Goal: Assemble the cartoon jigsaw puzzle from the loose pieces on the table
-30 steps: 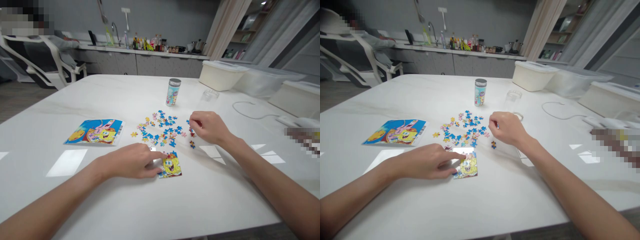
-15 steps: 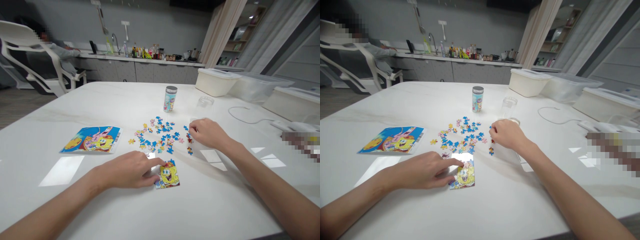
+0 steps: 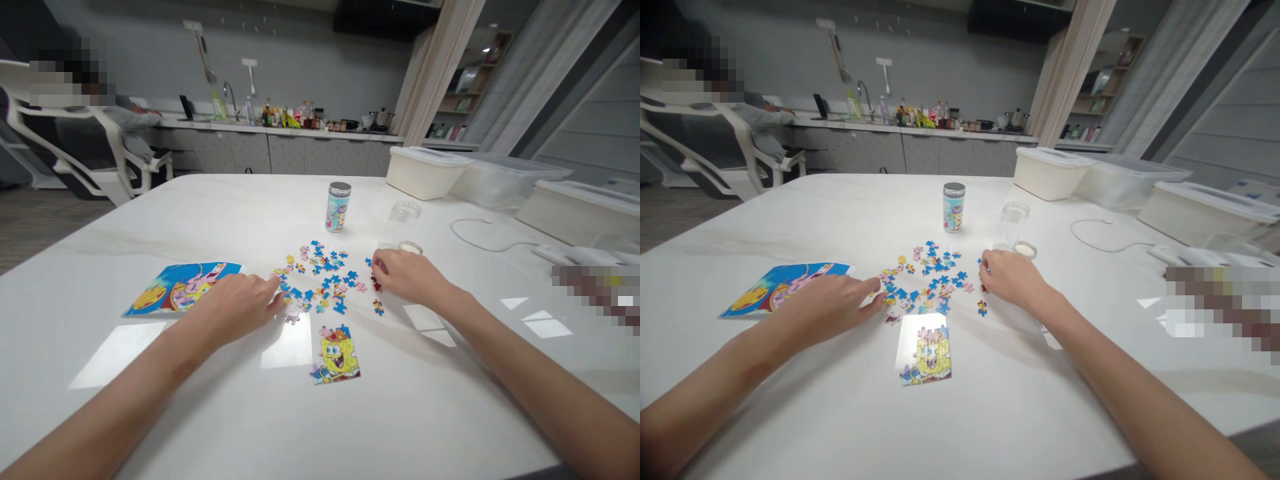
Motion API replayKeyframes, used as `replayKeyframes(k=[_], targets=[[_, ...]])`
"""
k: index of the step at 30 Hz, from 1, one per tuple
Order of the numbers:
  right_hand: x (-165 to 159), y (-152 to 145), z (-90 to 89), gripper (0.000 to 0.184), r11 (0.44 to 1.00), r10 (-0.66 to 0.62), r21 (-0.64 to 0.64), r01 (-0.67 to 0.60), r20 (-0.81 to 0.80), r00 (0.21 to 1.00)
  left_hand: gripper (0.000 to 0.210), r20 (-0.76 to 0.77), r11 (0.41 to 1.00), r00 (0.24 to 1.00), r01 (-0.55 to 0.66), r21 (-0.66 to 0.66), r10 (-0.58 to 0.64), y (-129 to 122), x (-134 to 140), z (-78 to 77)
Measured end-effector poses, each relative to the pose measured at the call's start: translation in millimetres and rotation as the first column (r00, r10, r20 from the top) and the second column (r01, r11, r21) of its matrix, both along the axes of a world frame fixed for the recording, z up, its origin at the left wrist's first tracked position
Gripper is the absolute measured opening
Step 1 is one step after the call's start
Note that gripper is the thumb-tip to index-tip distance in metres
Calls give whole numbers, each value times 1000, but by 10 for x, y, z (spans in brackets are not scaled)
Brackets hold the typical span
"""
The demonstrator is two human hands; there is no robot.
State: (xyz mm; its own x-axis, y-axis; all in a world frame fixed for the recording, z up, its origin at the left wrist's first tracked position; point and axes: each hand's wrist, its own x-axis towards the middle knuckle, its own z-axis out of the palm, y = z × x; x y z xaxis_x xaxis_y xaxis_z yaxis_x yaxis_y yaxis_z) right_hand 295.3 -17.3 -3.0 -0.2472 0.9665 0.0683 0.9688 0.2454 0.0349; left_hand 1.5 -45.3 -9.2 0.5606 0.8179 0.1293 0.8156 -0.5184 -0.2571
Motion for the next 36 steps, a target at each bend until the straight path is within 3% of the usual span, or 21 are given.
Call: replayKeyframes(k=[5,9,16,24,30,36], targets=[[3,-5,13,27,989,-144,-21,146,93,985,34,51,985,992,117,-127,-112,65,-168,55],[12,-12,25,29,981,-167,-82,177,117,979,43,108,968,983,164,-190,-146,48,-165,26],[-5,-25,-66,24,991,-37,-129,43,46,998,26,158,937,966,241,-255,-205,-21,-55,14],[-83,-67,-105,22,969,202,-130,-211,-81,976,25,123,943,980,186,-276,-158,-33,-17,33],[-69,-73,-130,22,961,245,-107,-255,-92,965,22,119,948,981,178,-264,-151,-54,33,38],[-63,-58,-157,19,959,247,-118,-257,-96,964,25,91,964,992,110,-240,-91,-21,56,-111]])
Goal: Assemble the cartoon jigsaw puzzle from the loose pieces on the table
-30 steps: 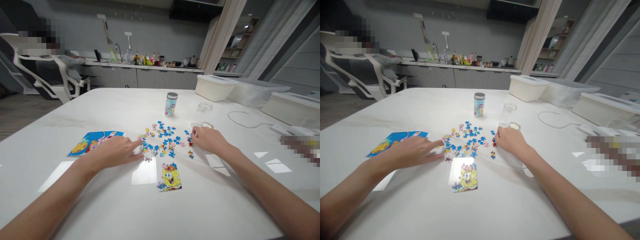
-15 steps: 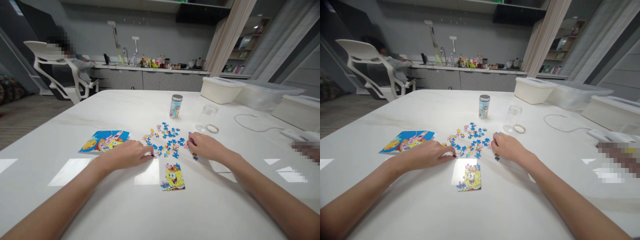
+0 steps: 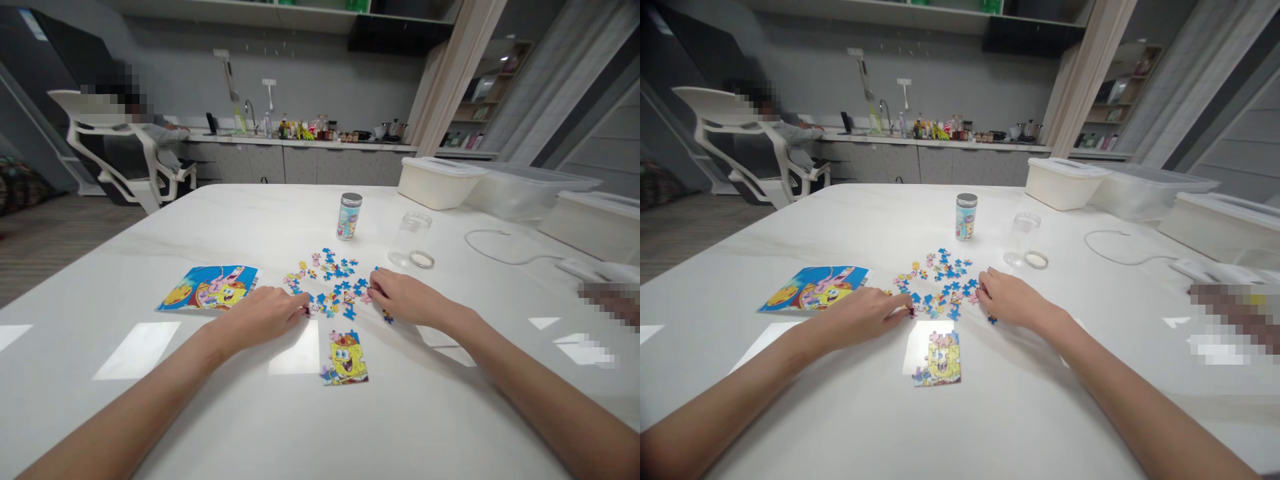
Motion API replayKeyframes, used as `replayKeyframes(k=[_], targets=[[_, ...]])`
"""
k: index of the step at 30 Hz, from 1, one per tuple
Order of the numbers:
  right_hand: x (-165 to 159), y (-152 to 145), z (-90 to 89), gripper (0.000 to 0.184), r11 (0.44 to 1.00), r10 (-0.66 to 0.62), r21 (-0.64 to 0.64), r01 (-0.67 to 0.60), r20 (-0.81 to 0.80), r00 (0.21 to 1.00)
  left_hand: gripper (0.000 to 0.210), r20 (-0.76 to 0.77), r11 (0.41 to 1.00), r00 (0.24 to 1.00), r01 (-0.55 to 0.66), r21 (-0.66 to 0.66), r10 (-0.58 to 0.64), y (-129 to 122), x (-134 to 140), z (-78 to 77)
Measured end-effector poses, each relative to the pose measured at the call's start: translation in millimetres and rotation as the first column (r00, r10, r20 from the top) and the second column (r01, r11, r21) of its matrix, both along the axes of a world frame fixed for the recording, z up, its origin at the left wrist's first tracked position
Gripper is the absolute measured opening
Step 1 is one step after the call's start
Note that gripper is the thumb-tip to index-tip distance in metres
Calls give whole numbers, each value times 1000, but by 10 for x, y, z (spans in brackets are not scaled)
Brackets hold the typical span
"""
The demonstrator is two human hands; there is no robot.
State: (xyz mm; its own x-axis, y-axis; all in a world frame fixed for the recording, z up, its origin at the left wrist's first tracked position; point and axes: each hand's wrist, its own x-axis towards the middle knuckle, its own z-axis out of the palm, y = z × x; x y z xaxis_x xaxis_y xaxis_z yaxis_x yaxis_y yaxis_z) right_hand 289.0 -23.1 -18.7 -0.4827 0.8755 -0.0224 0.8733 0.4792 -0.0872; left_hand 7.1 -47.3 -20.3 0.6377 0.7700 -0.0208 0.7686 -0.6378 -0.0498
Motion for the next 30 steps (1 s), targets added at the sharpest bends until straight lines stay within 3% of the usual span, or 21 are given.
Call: replayKeyframes(k=[8,12,15,17,19,30], targets=[[25,16,-60,17,999,17,36,-17,-14,1000,30,46,998,999,18,60,-21,29,-7,-112],[16,71,-142,15,979,-45,198,55,-55,997,29,31,996,1000,-1,93,-2,31,-2,-89],[-37,93,-191,24,945,122,318,-76,-129,984,28,-19,992,999,-31,125,34,24,21,-64],[-80,89,-218,30,926,255,323,-194,-160,954,27,-42,989,997,-52,140,59,16,39,-51],[-111,81,-241,31,924,296,301,-235,-178,938,27,-47,987,996,-64,148,72,6,52,-42],[-167,97,-287,24,952,158,299,-68,-290,944,27,-45,991,997,-59,124,65,-17,66,-29]])
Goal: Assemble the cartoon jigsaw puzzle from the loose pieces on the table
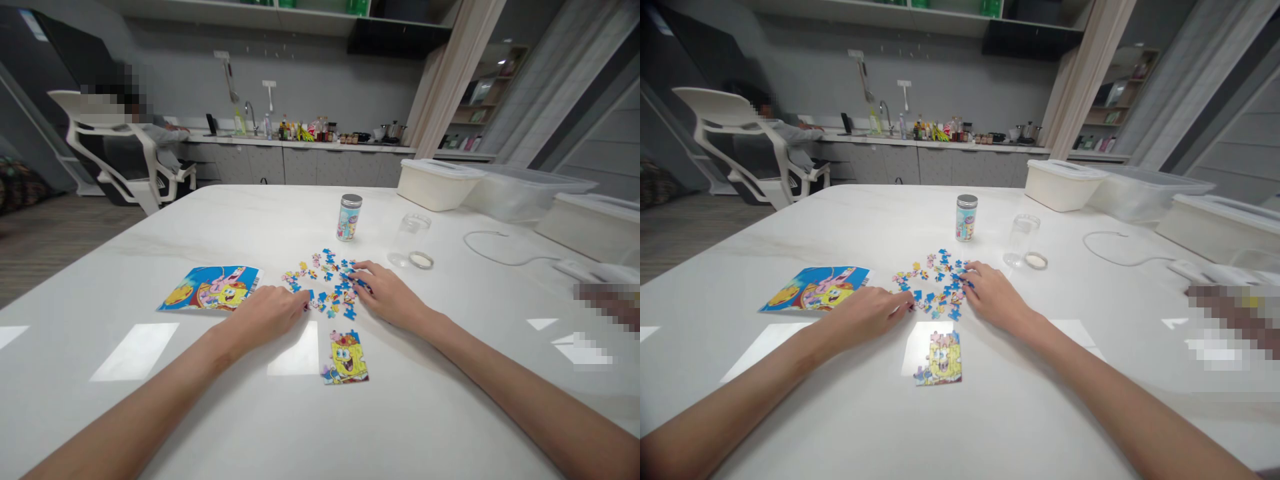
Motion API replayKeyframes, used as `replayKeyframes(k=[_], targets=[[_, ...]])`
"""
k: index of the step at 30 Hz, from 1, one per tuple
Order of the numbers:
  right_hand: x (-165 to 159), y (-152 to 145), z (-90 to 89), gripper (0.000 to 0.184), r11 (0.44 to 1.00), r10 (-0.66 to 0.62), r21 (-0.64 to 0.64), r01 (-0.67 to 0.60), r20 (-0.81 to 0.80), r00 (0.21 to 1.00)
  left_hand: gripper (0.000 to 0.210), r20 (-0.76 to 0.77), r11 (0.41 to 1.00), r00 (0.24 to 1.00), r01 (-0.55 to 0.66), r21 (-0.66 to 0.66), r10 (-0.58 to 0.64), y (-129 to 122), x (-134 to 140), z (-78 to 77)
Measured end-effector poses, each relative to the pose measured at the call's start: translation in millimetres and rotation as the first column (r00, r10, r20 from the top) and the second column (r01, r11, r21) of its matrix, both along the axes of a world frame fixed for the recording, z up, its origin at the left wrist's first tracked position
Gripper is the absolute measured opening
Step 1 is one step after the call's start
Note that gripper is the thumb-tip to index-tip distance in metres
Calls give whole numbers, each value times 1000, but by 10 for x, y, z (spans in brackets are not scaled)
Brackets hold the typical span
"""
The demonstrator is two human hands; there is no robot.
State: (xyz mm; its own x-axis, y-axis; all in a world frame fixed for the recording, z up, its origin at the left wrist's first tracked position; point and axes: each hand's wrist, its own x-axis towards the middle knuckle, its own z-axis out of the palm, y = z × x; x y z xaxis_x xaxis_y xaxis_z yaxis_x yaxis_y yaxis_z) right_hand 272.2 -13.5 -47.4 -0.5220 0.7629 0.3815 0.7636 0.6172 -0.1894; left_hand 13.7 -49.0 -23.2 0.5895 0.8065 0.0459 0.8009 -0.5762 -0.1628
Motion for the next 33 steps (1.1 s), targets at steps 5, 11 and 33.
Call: replayKeyframes(k=[5,11,33], targets=[[-58,106,-11,15,997,-76,-38,73,-90,993,29,26,1000,1000,2,-14,-2,1,21,-5],[-72,193,8,8,985,-119,-139,99,-145,982,29,18,1000,1000,-7,-23,7,-3,31,8],[-51,217,83,3,971,-185,-168,172,-69,980,29,58,998,998,20,-58,-17,-26,31,39]])
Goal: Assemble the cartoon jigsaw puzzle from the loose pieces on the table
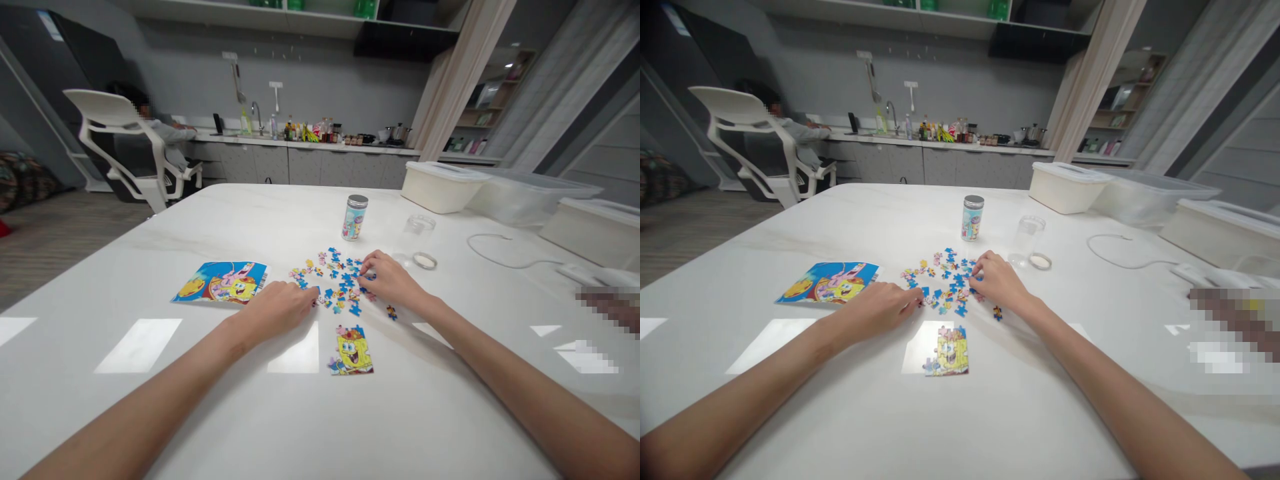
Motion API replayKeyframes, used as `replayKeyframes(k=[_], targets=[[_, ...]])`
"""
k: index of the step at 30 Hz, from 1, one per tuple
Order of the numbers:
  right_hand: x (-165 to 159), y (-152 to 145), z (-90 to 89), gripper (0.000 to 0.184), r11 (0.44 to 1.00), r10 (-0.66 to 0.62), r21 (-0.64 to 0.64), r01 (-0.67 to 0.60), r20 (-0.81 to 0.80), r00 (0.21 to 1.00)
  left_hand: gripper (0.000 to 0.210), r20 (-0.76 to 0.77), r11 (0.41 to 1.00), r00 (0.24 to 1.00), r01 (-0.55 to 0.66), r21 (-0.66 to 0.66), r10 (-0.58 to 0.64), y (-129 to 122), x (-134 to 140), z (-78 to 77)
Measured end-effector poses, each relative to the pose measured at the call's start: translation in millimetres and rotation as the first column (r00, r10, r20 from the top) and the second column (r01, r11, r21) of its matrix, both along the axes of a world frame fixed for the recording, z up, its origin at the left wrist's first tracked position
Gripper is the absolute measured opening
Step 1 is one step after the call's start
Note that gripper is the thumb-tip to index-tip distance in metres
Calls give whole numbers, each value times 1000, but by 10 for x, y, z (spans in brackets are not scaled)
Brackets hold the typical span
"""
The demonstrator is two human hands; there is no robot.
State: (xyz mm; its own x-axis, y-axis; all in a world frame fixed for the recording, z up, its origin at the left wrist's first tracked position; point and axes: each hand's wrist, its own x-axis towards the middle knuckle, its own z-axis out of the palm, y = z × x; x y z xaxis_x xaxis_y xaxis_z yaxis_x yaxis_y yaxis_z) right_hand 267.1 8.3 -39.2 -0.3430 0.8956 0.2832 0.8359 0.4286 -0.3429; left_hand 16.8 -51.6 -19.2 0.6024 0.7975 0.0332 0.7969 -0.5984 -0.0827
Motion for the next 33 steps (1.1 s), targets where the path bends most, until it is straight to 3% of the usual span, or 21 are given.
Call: replayKeyframes(k=[25,30,33], targets=[[18,-35,12,3,1000,2,19,-2,-18,1000,27,19,999,1000,8,36,-9,9,-12,-38],[20,-29,-30,14,996,73,45,-71,-40,997,27,37,999,999,4,44,-6,22,-28,-59],[33,-44,-43,10,987,135,96,-132,-25,990,27,24,999,1000,0,44,-1,15,-25,-54]])
